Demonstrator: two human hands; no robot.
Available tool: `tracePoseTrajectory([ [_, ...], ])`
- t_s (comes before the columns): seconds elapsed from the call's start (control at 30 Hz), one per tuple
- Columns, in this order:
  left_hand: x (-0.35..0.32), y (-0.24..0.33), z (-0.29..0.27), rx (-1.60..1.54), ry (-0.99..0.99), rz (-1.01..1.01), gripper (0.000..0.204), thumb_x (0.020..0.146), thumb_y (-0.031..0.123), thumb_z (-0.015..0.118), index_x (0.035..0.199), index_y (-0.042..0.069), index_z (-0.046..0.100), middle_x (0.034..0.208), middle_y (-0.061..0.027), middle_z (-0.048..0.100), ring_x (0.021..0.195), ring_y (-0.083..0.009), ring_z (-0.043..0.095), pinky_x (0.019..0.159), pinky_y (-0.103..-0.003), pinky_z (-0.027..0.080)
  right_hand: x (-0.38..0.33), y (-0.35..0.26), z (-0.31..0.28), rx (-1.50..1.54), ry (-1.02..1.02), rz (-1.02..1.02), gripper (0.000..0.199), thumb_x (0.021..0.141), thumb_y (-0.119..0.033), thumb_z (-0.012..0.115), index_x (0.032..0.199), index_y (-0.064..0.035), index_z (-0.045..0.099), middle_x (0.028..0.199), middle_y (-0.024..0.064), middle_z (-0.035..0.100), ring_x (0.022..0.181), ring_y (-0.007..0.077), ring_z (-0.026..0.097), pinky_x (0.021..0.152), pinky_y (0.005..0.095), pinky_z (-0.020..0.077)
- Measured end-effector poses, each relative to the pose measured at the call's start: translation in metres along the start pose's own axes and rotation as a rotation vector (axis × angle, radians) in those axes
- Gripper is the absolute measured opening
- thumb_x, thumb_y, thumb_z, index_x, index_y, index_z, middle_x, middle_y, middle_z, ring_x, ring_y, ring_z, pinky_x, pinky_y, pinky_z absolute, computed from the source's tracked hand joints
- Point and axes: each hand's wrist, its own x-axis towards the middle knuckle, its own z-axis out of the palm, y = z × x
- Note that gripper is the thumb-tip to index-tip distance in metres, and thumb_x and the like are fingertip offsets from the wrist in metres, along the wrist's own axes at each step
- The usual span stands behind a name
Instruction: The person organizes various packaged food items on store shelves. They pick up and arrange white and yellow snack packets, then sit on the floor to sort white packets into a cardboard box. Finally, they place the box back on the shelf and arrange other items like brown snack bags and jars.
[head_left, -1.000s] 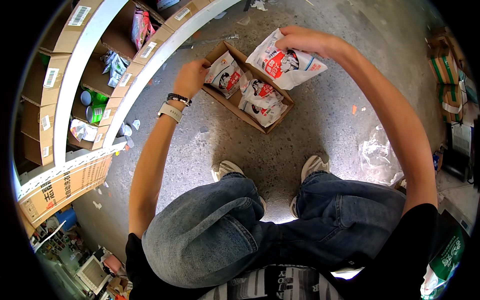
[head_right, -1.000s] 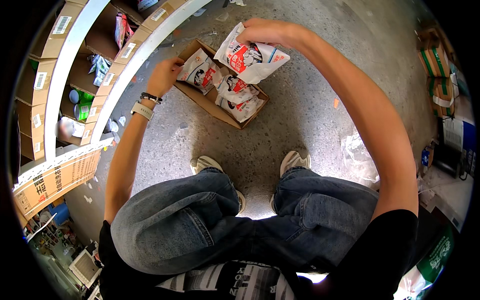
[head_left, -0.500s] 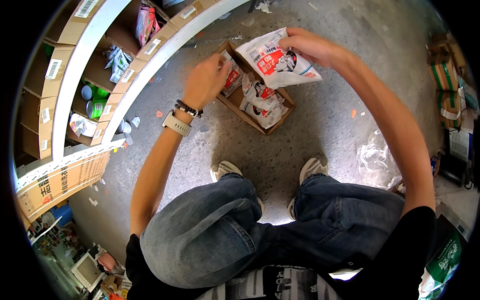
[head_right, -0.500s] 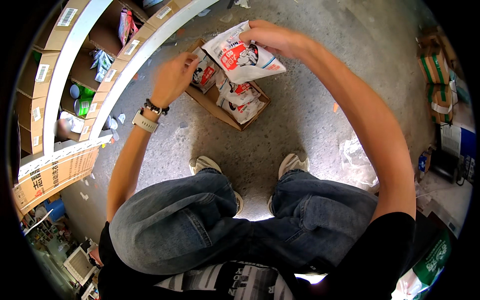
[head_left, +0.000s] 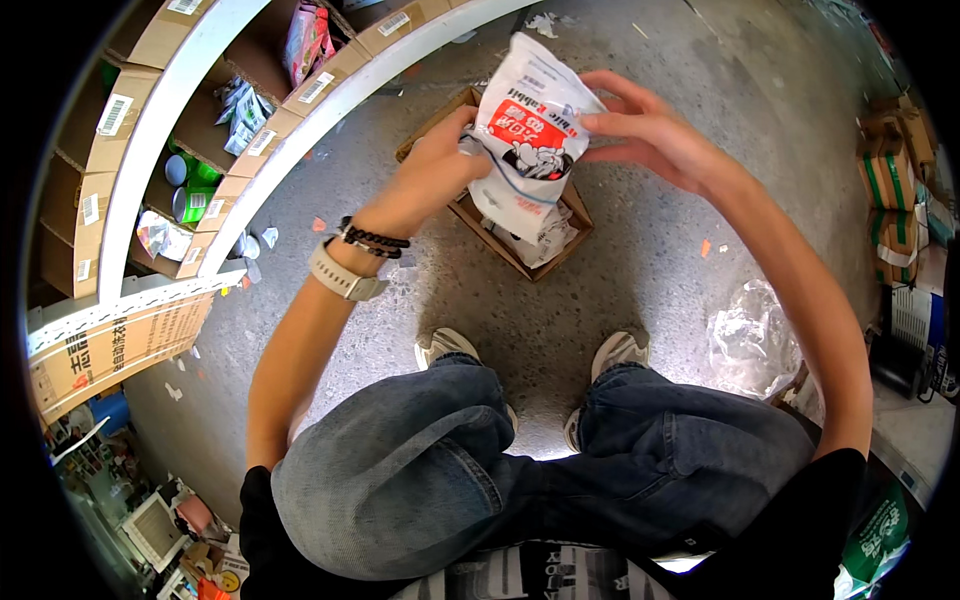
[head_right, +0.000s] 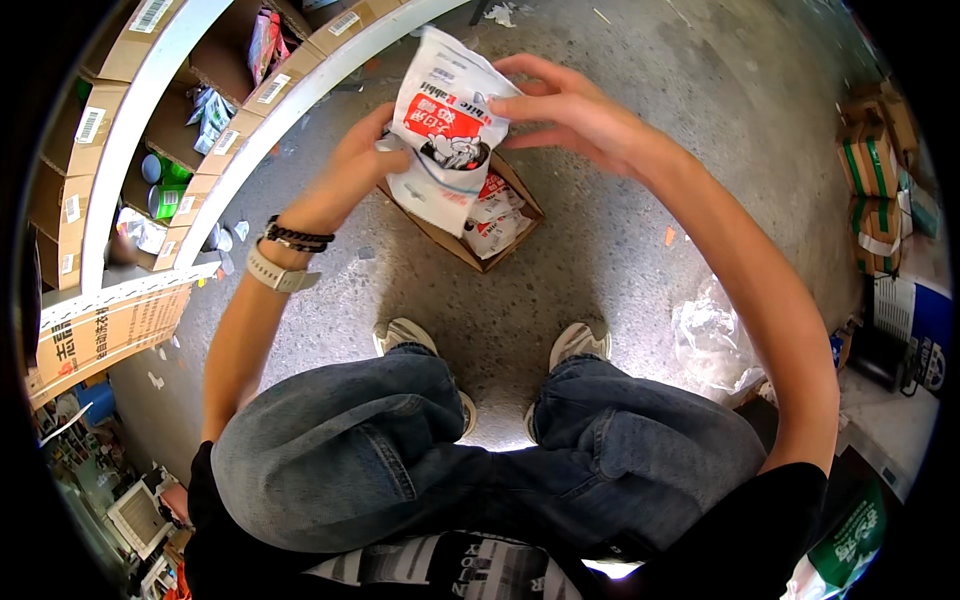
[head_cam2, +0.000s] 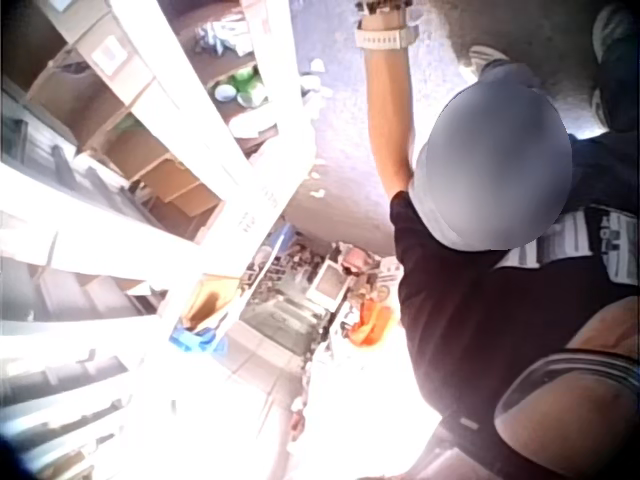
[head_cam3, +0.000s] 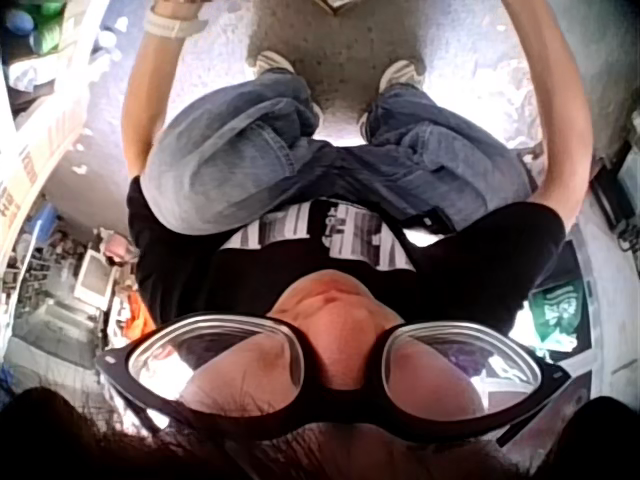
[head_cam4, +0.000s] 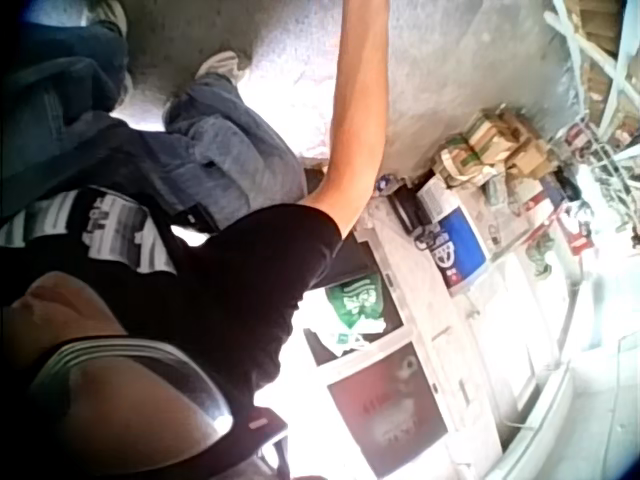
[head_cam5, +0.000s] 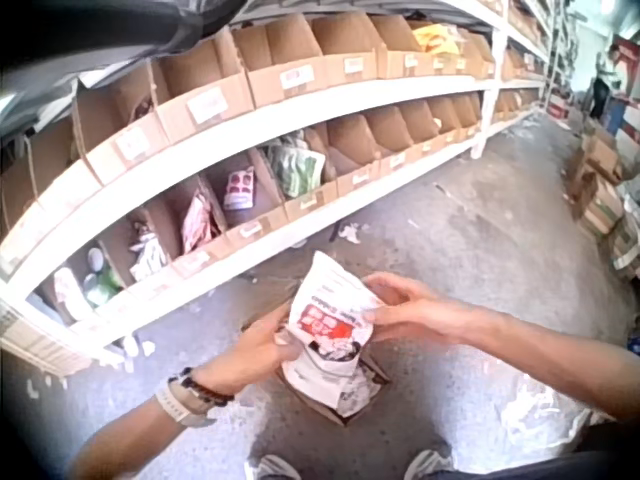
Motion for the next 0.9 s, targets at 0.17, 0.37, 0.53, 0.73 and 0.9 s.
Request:
tracePoseTrajectory([
  [0.17,-0.009,0.038,-0.014,0.123,-0.115,0.21,0.05,0.087,0.004,0.057,0.137,0.002,0.052,0.12,-0.0086,0.065,0.108,-0.0156,0.064,0.092,-0.031,0.052,-0.003,0.008,-0.011,-0.17,-0.036,0.148,0.071,0.087,-0.046,0.076,0.14,-0.0055,0.052,0.123,0.0124,0.066,0.113,0.0222,0.065,0.095,0.0397,0.0559],
  [0.37,-0.005,0.055,-0.01,0.031,0.112,0.177,0.035,0.102,0.028,0.061,0.125,0.001,0.066,0.105,-0.0074,0.074,0.09,-0.0099,0.072,0.08,-0.025,0.058,-0.021,0.017,-0.01,0.077,0.003,0.164,0.054,0.091,-0.033,0.075,0.132,-0.0046,0.057,0.126,0.0101,0.067,0.113,0.0198,0.067,0.098,0.0398,0.0549],
  [0.53,0.0,0.063,-0.011,-0.138,0.12,0.117,0.035,0.105,0.027,0.055,0.122,-0.001,0.067,0.104,-0.009,0.075,0.085,-0.0121,0.073,0.074,-0.027,0.059,-0.024,0.038,-0.004,0.178,0.023,0.105,0.046,0.095,-0.026,0.071,0.133,-0.0054,0.056,0.128,0.0099,0.066,0.115,0.0201,0.066,0.099,0.0402,0.0557],
  [0.73,0.01,0.062,-0.023,-0.162,0.056,0.152,0.039,0.103,0.033,0.059,0.123,0.0,0.065,0.11,-0.0123,0.074,0.092,-0.0139,0.073,0.079,-0.027,0.06,-0.021,0.038,0.001,0.215,0.049,0.068,0.042,0.097,-0.025,0.069,0.132,-0.0051,0.056,0.127,0.0095,0.066,0.114,0.0202,0.067,0.097,0.0398,0.0571],
  [0.9,0.001,0.056,-0.014,-0.012,0.152,0.043,0.047,0.103,0.037,0.058,0.132,0.0,0.059,0.116,-0.0134,0.071,0.097,-0.0182,0.073,0.082,-0.029,0.06,-0.018,0.041,0.0,0.378,0.22,0.009,0.035,0.099,-0.021,0.066,0.129,-0.0072,0.058,0.123,0.0086,0.068,0.111,0.0209,0.068,0.094,0.0386,0.0588],
])
